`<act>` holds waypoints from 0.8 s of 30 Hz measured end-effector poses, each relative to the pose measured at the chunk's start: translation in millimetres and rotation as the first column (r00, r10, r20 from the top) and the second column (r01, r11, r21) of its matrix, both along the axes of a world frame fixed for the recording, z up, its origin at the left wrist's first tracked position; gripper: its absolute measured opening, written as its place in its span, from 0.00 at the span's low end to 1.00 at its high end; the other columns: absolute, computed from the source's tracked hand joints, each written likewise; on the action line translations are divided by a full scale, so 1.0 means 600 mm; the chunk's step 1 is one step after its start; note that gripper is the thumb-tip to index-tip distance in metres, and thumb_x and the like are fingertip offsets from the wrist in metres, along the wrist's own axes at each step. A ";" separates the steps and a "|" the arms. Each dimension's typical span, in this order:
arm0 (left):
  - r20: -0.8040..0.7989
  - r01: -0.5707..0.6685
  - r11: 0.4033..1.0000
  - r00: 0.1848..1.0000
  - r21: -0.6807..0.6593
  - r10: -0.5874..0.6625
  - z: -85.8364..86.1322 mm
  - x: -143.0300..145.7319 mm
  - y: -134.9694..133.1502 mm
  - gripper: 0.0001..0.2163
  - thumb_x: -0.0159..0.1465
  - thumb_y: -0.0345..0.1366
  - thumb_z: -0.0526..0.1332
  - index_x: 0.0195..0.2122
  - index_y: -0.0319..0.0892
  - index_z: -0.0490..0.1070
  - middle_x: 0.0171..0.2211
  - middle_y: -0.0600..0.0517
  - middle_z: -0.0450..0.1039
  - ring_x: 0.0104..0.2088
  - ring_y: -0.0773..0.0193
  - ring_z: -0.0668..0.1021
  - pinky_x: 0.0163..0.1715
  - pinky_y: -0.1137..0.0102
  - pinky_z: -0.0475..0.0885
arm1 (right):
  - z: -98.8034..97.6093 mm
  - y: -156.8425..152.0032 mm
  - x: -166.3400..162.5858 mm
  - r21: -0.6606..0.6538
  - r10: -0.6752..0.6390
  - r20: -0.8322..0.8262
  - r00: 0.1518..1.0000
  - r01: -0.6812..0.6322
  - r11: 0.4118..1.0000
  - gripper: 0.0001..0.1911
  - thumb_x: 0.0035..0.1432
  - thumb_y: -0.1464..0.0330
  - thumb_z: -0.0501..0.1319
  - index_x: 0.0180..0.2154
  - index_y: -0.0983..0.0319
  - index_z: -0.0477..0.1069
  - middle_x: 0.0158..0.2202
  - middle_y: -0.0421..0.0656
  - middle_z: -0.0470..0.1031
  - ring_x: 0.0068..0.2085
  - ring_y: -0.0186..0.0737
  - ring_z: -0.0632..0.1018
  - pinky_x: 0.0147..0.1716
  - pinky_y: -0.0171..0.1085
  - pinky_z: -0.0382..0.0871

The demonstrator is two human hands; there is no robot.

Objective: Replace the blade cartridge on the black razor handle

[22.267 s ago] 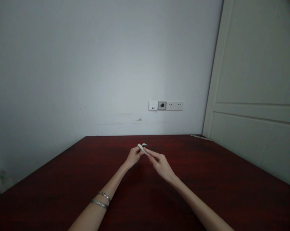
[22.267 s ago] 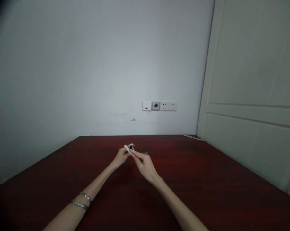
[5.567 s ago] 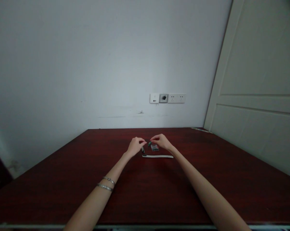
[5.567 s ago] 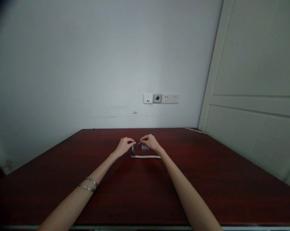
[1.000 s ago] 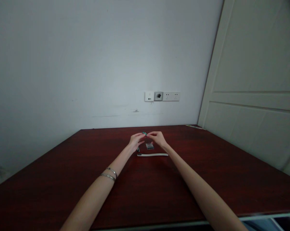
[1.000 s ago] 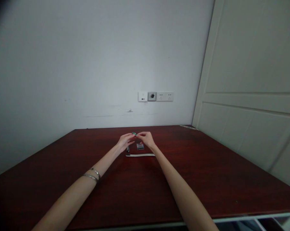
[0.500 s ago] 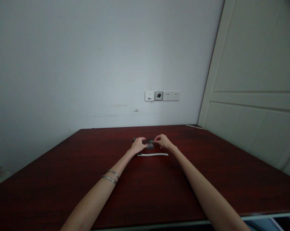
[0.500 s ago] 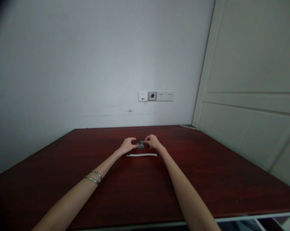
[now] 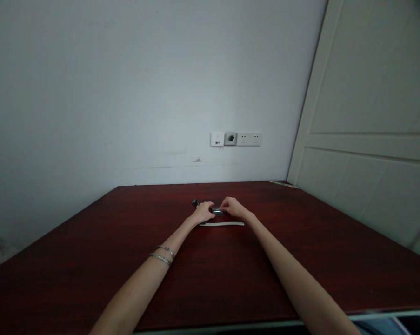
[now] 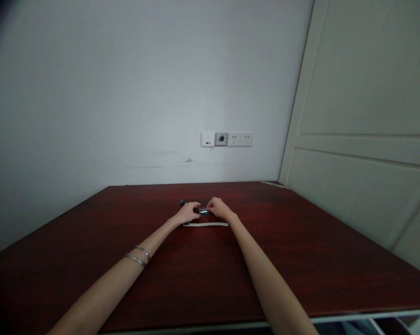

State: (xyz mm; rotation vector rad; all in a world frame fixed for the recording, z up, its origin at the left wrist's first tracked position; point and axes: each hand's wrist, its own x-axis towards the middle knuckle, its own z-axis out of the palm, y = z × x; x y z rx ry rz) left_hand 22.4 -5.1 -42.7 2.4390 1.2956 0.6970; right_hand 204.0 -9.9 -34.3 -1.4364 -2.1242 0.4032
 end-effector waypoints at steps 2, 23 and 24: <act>0.016 0.003 1.000 1.000 -0.008 -0.002 -0.001 -0.001 0.001 0.22 0.48 0.31 0.63 0.47 0.37 0.71 0.46 0.45 0.73 0.46 0.58 0.74 0.47 0.71 0.67 | -0.004 0.003 0.001 0.029 0.007 0.007 1.000 -0.007 1.000 0.07 0.48 0.73 0.59 0.27 0.66 0.77 0.25 0.43 0.76 0.27 0.33 0.74 0.26 0.28 0.63; 0.575 -0.139 0.986 0.801 -0.091 0.166 0.040 -0.037 0.028 0.15 0.52 0.21 0.57 0.40 0.34 0.72 0.39 0.43 0.76 0.41 0.62 0.77 0.43 0.69 0.71 | 0.024 -0.024 -0.035 0.097 -0.065 0.132 0.989 0.053 0.994 0.12 0.54 0.67 0.57 0.37 0.60 0.76 0.42 0.45 0.75 0.42 0.39 0.74 0.40 0.31 0.63; 0.588 -0.176 0.982 0.787 -0.071 0.183 0.042 -0.042 0.029 0.14 0.52 0.21 0.56 0.38 0.35 0.73 0.38 0.43 0.76 0.40 0.62 0.78 0.43 0.69 0.71 | 0.029 -0.027 -0.048 0.098 -0.060 0.149 0.987 0.046 0.994 0.12 0.54 0.67 0.56 0.38 0.60 0.76 0.41 0.46 0.75 0.42 0.39 0.74 0.40 0.31 0.63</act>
